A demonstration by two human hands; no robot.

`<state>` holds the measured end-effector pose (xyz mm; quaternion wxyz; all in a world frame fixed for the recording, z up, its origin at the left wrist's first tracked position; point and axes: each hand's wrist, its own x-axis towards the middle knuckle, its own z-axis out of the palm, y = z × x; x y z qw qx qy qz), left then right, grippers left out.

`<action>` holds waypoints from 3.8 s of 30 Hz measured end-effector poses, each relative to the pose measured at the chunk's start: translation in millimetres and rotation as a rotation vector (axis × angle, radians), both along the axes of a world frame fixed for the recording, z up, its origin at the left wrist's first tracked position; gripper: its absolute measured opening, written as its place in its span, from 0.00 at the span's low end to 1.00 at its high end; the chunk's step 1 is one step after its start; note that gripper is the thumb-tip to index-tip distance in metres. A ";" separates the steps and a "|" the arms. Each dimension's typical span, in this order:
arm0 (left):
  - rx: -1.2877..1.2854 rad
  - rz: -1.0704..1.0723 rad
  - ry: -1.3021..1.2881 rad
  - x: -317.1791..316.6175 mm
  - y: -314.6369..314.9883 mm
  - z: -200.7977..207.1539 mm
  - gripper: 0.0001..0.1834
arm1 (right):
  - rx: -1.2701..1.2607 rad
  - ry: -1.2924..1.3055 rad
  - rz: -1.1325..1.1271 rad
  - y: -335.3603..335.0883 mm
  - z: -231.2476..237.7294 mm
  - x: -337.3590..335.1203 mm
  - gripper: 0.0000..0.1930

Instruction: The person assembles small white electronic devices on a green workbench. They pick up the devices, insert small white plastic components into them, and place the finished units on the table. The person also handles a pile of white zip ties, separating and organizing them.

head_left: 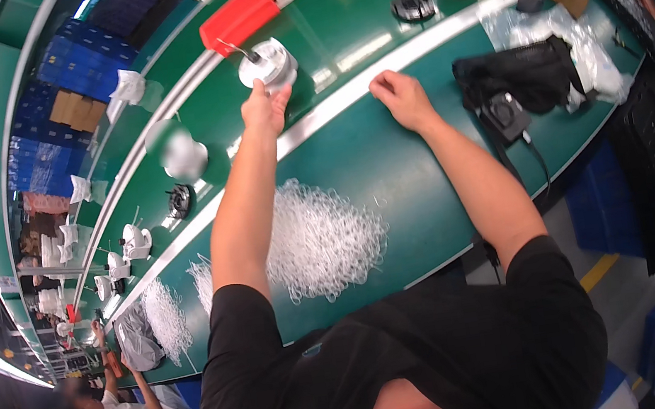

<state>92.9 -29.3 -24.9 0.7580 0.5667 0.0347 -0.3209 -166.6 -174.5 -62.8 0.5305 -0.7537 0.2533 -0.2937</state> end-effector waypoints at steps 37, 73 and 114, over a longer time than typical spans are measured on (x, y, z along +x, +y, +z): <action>0.136 -0.448 -0.571 -72.1 128.6 73.4 0.05 | 0.027 0.047 0.097 12.6 16.1 1.4 0.10; 0.448 -0.454 -0.439 -117.5 91.3 83.5 0.17 | -0.248 -0.007 0.105 57.5 73.3 -5.4 0.17; 0.459 -0.544 -0.426 -155.3 96.7 84.0 0.16 | 0.317 -0.181 0.252 46.8 93.5 -10.2 0.15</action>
